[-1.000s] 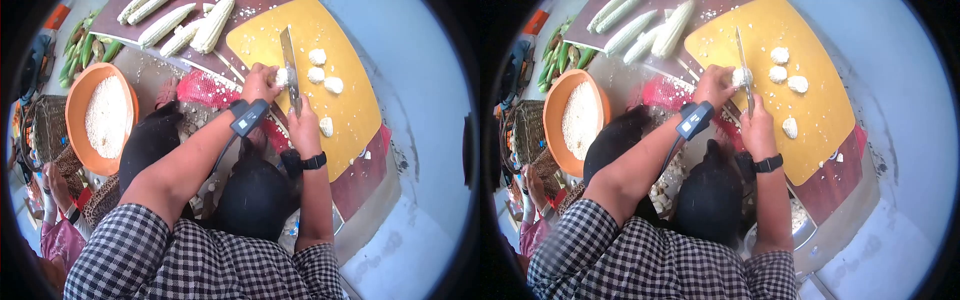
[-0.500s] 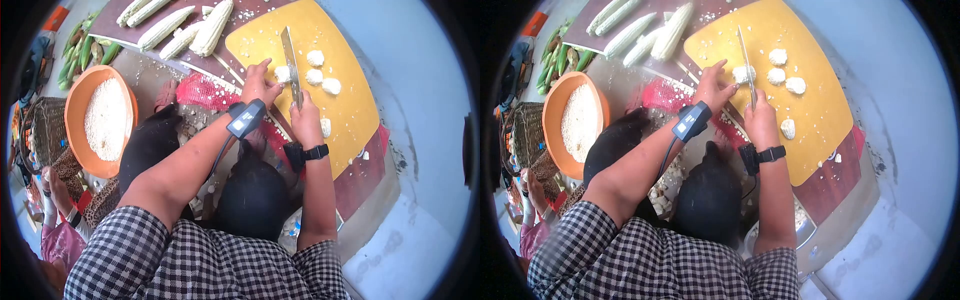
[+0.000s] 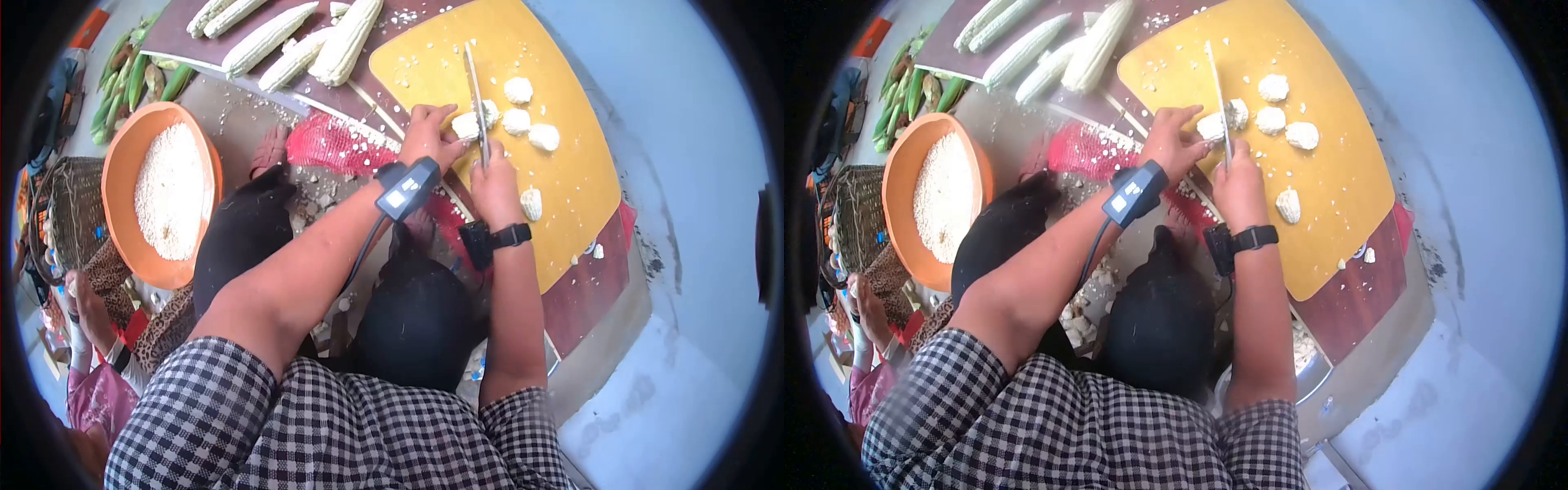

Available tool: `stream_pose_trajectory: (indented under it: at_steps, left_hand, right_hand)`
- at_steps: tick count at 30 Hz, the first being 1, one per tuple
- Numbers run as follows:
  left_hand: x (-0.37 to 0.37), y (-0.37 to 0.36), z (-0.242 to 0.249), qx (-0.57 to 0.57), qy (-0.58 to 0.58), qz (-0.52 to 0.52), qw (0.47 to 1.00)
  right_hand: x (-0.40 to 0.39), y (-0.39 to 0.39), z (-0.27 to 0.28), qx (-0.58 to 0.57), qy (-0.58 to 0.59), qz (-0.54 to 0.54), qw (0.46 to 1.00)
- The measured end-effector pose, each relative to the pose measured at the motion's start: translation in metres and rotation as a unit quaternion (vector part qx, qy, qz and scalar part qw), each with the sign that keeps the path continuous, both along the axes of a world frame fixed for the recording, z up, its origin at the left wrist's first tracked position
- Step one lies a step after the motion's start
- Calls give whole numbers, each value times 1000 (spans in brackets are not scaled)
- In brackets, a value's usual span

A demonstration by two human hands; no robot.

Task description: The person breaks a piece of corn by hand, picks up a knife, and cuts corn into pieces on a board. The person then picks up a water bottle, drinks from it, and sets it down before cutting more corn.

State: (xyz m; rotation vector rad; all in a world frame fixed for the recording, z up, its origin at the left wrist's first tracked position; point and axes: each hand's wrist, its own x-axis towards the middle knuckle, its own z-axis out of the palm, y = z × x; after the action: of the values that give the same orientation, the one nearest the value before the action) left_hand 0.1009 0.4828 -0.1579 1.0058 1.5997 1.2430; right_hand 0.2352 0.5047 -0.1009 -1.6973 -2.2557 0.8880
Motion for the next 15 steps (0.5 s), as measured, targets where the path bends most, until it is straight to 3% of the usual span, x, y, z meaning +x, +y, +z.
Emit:
stream_pose_trajectory:
  at_steps: [4, 8, 11, 15]
  left_hand:
    - [9, 0, 5, 26, -2, 9, 1000]
    - [11, 7, 13, -12, 58, 10, 998]
    - [12, 11, 15, -31, 32, 19, 999]
    - [24, 25, -7, 55, -66, -1, 996]
  right_hand:
    - [-12, -8, 6, -5, -37, -7, 999]
    - [-1, -8, 0, 10, 21, -26, 999]
    - [9, -15, 5, 21, 70, -43, 996]
    - [31, -30, 13, 50, 86, -94, 991]
